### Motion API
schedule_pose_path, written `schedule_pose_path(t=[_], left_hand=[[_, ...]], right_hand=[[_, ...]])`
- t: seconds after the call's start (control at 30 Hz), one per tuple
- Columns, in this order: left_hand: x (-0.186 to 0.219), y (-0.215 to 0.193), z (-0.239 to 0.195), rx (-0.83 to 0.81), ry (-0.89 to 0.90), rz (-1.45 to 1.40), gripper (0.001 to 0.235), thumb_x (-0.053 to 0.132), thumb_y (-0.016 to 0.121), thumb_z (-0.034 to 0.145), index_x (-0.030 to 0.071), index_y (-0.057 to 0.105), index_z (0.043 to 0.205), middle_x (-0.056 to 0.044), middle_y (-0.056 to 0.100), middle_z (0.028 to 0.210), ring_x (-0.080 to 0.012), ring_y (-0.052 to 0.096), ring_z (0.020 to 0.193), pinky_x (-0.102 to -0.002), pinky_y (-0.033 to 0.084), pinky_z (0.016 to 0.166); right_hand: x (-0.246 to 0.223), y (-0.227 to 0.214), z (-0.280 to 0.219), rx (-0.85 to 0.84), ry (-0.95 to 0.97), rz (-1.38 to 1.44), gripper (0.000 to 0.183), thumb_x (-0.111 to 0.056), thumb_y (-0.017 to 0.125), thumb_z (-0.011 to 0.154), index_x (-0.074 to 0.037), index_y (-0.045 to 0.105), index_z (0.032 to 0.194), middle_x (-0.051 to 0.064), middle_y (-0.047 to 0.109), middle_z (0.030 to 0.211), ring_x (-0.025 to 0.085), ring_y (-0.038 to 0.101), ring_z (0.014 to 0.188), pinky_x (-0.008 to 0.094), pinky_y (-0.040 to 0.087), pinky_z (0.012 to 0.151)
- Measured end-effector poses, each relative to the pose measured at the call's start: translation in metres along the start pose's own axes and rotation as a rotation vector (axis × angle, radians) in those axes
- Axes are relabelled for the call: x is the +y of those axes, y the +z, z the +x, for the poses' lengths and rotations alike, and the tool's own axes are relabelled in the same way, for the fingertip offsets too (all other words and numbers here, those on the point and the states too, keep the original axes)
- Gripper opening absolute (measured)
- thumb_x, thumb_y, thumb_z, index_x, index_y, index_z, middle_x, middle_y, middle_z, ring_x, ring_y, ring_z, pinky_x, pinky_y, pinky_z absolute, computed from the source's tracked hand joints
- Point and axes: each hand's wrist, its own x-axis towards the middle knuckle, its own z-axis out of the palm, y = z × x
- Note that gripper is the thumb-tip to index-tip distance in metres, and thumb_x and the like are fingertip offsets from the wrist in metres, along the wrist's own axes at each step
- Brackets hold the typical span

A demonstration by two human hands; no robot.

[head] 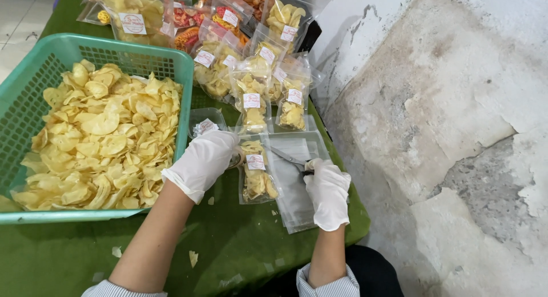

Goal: The person seals a plastic bag of chips with tape and scissors, then fills another bag with chips from a green basket. They continue to fill and seal multiple bags of chips.

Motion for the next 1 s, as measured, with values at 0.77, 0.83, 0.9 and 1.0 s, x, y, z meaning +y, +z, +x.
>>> schedule_pose_path(t=[0.77, 0.83, 0.9, 1.0], left_hand=[[0.016, -0.143, 0.057, -0.350, -0.278, -0.555, 0.035, 0.049, 0.061, 0.088, 0.027, 0.063, 0.115, 0.003, 0.067, 0.100, -0.0117, 0.063, 0.101, -0.023, 0.047, 0.090], [0.018, -0.155, 0.061, -0.371, -0.305, -0.580, 0.034, 0.049, 0.062, 0.088, 0.027, 0.064, 0.114, 0.003, 0.067, 0.099, -0.0121, 0.063, 0.100, -0.023, 0.048, 0.089], [0.023, -0.168, 0.065, -0.420, -0.351, -0.639, 0.032, 0.049, 0.063, 0.087, 0.028, 0.065, 0.111, 0.003, 0.068, 0.097, -0.0130, 0.064, 0.098, -0.024, 0.049, 0.087], [0.020, -0.181, 0.073, -0.550, -0.457, -0.638, 0.033, 0.043, 0.062, 0.089, 0.024, 0.064, 0.116, -0.003, 0.070, 0.097, -0.0182, 0.068, 0.098, -0.027, 0.053, 0.087]], right_hand=[[0.091, -0.046, 0.030, -0.824, 0.059, 0.442, 0.037, -0.054, 0.061, 0.083, -0.037, 0.051, 0.115, -0.004, 0.067, 0.110, 0.018, 0.065, 0.108, 0.037, 0.055, 0.090], [0.079, -0.051, 0.018, -0.886, 0.062, 0.600, 0.032, -0.050, 0.057, 0.086, -0.037, 0.048, 0.114, -0.004, 0.067, 0.115, 0.019, 0.063, 0.112, 0.037, 0.052, 0.097], [0.071, -0.056, 0.006, -1.095, -0.071, 1.489, 0.033, -0.039, 0.065, 0.088, -0.010, 0.056, 0.101, 0.003, 0.067, 0.080, 0.012, 0.061, 0.071, 0.025, 0.054, 0.067], [0.059, -0.073, -0.007, -1.376, -0.015, 1.716, 0.044, -0.051, 0.057, 0.090, -0.007, 0.058, 0.096, 0.014, 0.067, 0.072, 0.019, 0.059, 0.070, 0.029, 0.049, 0.066]])
